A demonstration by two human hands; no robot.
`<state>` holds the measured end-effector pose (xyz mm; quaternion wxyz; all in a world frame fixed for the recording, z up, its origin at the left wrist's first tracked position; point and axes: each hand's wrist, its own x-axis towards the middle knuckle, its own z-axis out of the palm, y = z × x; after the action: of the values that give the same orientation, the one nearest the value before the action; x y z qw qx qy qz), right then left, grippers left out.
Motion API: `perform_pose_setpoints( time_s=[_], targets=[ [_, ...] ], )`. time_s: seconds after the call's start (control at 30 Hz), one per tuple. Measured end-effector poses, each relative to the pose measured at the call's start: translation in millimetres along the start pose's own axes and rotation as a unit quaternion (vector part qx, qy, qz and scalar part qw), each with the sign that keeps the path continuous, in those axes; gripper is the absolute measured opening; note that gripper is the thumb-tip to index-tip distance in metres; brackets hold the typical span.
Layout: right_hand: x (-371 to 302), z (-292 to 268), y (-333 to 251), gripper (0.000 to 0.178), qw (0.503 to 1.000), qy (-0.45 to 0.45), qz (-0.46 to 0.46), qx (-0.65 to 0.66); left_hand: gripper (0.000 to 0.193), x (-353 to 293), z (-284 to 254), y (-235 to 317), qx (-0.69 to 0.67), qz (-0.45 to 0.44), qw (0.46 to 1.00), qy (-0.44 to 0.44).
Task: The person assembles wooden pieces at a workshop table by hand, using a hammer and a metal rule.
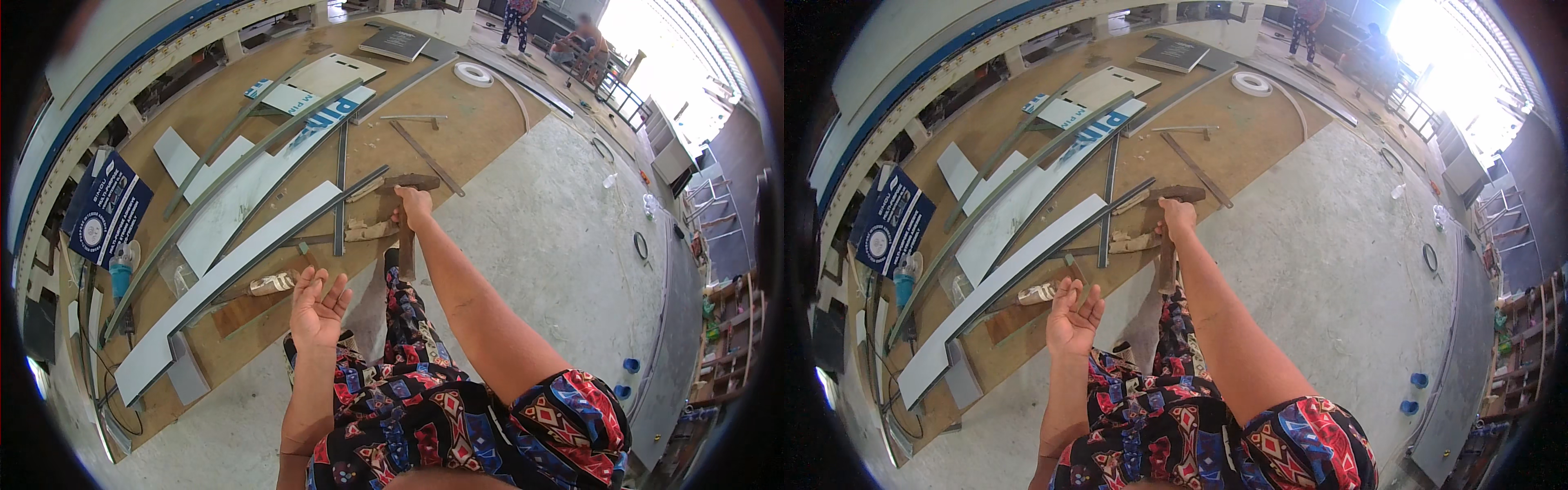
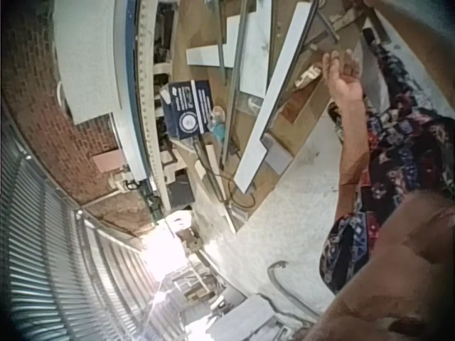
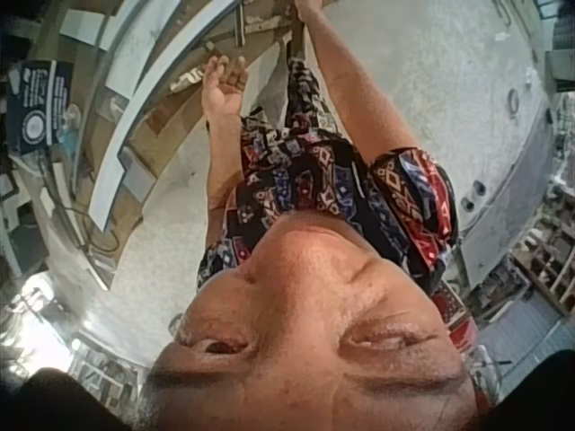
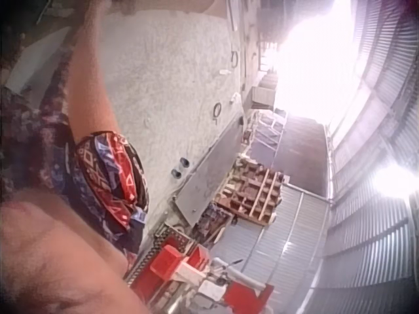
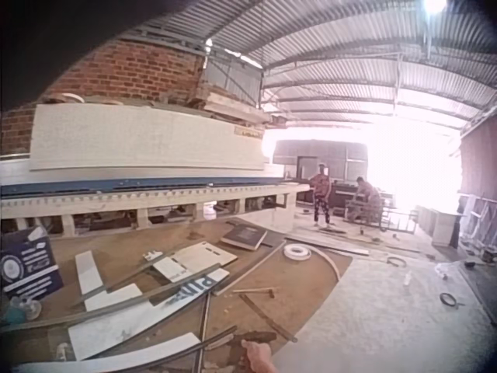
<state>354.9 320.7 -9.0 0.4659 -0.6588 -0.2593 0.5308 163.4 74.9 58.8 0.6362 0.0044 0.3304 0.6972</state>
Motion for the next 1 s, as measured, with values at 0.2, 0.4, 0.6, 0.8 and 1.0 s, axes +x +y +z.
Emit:
perform_pose_setpoints(
  time_s=[0.2,0.4,0.6,0.8,1.0],
  targets=[
    [-4.3,2.0,-1.1,0.029,1.0,0.001,-0.003,0.004,0.026,-0.4,-1.4,2.7,-0.003,0.0,1.0,0.005],
    [-1.8,-0.7,0.8,0.028,1.0,0.002,-0.004,0.002,0.024,0.7,-3.5,1.1,-0.001,-0.004,1.0,-0.003],
    [-1.7,-0.7,1.0,0.03,1.0,-0.003,-0.012,0.001,0.025,2.2,-3.2,0.8,0.002,-0.007,1.0,-0.001],
    [-5.9,2.2,-4.1,0.03,1.0,-0.007,0.003,0.003,0.026,0.4,0.6,3.4,0.007,0.001,1.0,0.002],
    [-3.6,0.3,-0.9,0.03,1.0,-0.004,0.008,0.005,0.025,7.2,-8.0,-5.6,0.016,-0.023,0.999,0.027]
  ],
)
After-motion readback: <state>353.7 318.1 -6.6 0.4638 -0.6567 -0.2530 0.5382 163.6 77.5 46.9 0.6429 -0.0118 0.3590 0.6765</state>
